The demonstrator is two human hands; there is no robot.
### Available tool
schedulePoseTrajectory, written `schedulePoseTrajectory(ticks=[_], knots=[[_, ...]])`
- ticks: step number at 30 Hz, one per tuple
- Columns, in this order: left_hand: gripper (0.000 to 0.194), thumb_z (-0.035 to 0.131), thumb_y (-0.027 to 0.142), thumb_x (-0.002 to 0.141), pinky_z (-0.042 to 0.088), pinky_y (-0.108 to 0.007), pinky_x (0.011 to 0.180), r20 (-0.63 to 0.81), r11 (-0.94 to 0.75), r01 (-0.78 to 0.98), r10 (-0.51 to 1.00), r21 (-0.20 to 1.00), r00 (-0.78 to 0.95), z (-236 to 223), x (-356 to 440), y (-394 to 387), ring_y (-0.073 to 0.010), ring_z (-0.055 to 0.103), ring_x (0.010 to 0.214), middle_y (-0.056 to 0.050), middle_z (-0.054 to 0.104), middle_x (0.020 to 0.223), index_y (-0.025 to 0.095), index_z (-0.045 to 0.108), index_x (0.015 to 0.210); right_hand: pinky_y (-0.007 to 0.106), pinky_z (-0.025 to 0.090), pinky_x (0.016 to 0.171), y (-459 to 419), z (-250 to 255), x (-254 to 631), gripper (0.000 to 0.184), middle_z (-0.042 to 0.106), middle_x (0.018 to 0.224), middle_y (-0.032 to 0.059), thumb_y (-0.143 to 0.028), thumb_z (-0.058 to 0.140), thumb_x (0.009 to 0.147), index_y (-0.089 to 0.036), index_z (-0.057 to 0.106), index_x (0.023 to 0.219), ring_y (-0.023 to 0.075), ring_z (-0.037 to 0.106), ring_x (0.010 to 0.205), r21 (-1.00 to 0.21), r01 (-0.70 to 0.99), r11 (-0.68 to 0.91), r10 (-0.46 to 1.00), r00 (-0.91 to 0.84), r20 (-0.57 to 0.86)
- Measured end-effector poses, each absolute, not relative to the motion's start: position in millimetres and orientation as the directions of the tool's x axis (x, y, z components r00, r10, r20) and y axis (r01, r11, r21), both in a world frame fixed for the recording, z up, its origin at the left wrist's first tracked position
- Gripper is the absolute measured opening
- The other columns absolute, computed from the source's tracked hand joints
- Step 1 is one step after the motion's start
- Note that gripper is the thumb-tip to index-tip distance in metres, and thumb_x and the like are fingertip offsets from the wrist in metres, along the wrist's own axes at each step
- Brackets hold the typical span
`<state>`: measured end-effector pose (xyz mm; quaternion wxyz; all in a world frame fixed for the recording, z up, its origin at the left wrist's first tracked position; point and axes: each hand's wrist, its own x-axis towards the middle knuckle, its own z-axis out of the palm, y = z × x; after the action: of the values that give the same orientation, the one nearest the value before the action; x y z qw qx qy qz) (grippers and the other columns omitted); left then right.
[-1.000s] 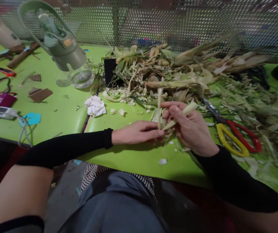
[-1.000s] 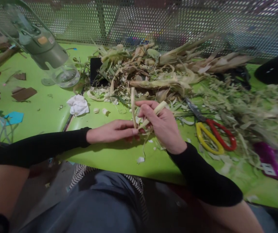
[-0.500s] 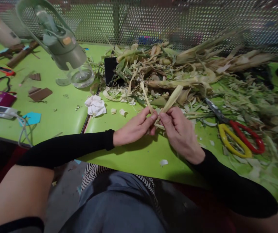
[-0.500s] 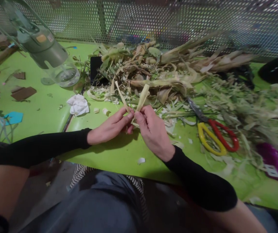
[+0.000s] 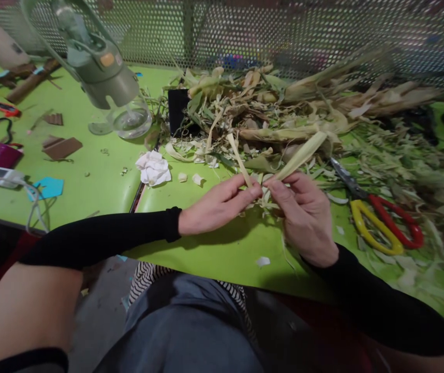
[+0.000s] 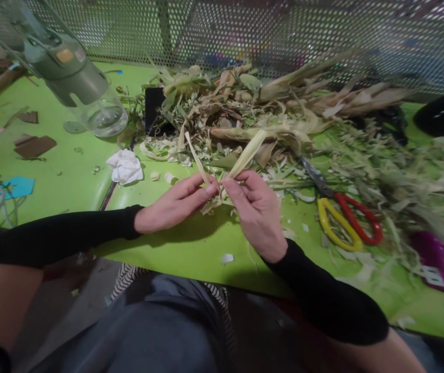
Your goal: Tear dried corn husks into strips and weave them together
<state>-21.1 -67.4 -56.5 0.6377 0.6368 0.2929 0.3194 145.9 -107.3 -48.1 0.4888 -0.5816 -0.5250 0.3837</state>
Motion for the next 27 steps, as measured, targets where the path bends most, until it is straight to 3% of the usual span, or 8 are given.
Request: schedulePoseTrajectory(ticks=[6,8,20,25,27], knots=[[0.039,0.047,0.052,0.099,0.034,-0.025,0.062,-0.006,-0.003,0.012,0.746,1.0,0.666,-60.4,-23.3,-59.8,-0.0092,0.038,0.064,0.005,0.04,0.068,0.018,0.049,0.08,0.024,0.032,0.042,-106.3,-51.5,146.6,0.04,0.056,0.061,-0.0036,-0.062,0.074,0.083,-0.023,0.064,0.083,0.0094,0.042,0.047,-0.972,0.22,0.077,0.993,0.072,0.095],[0.041,0.053,0.056,0.095,0.035,-0.025,0.063,-0.002,0.012,-0.009,0.726,1.0,0.688,-63.4,-22.8,-58.4,-0.0093,0.04,0.066,0.004,0.043,0.071,0.017,0.052,0.082,0.024,0.032,0.043,-105.6,-51.9,147.5,0.04,0.058,0.062,-0.0036,-0.061,0.074,0.083,-0.022,0.063,0.083,0.0089,0.043,0.048,-0.974,0.214,0.077,0.992,0.077,0.095],[0.016,0.059,0.031,0.093,0.039,-0.023,0.061,-0.066,0.221,-0.083,0.59,0.972,0.805,-66.3,-25.3,-64.9,-0.0082,0.047,0.064,0.003,0.054,0.073,0.016,0.057,0.088,0.025,0.039,0.047,-102.2,-57.0,153.8,0.032,0.059,0.065,-0.0027,-0.053,0.075,0.085,-0.023,0.065,0.079,0.0101,0.047,0.052,-0.972,0.219,0.079,0.99,0.1,0.102],[0.016,0.056,0.031,0.097,0.038,-0.022,0.06,-0.134,0.27,-0.053,0.625,0.961,0.769,-58.8,-24.6,-67.6,-0.0076,0.048,0.062,0.003,0.058,0.071,0.015,0.057,0.093,0.027,0.032,0.045,-96.9,-49.2,160.6,0.036,0.045,0.057,-0.0038,-0.055,0.06,0.095,-0.024,0.062,0.079,0.0112,0.039,0.047,-0.916,0.396,0.062,0.996,0.035,0.083],[0.012,0.052,0.025,0.098,0.037,-0.021,0.057,-0.181,0.285,-0.019,0.656,0.958,0.732,-56.7,-23.9,-65.5,-0.0065,0.046,0.06,0.001,0.064,0.076,0.015,0.058,0.1,0.028,0.031,0.044,-95.6,-45.8,163.0,0.04,0.046,0.056,-0.0027,-0.056,0.051,0.1,-0.024,0.062,0.078,0.0119,0.04,0.046,-0.866,0.493,0.082,0.996,-0.024,0.081]])
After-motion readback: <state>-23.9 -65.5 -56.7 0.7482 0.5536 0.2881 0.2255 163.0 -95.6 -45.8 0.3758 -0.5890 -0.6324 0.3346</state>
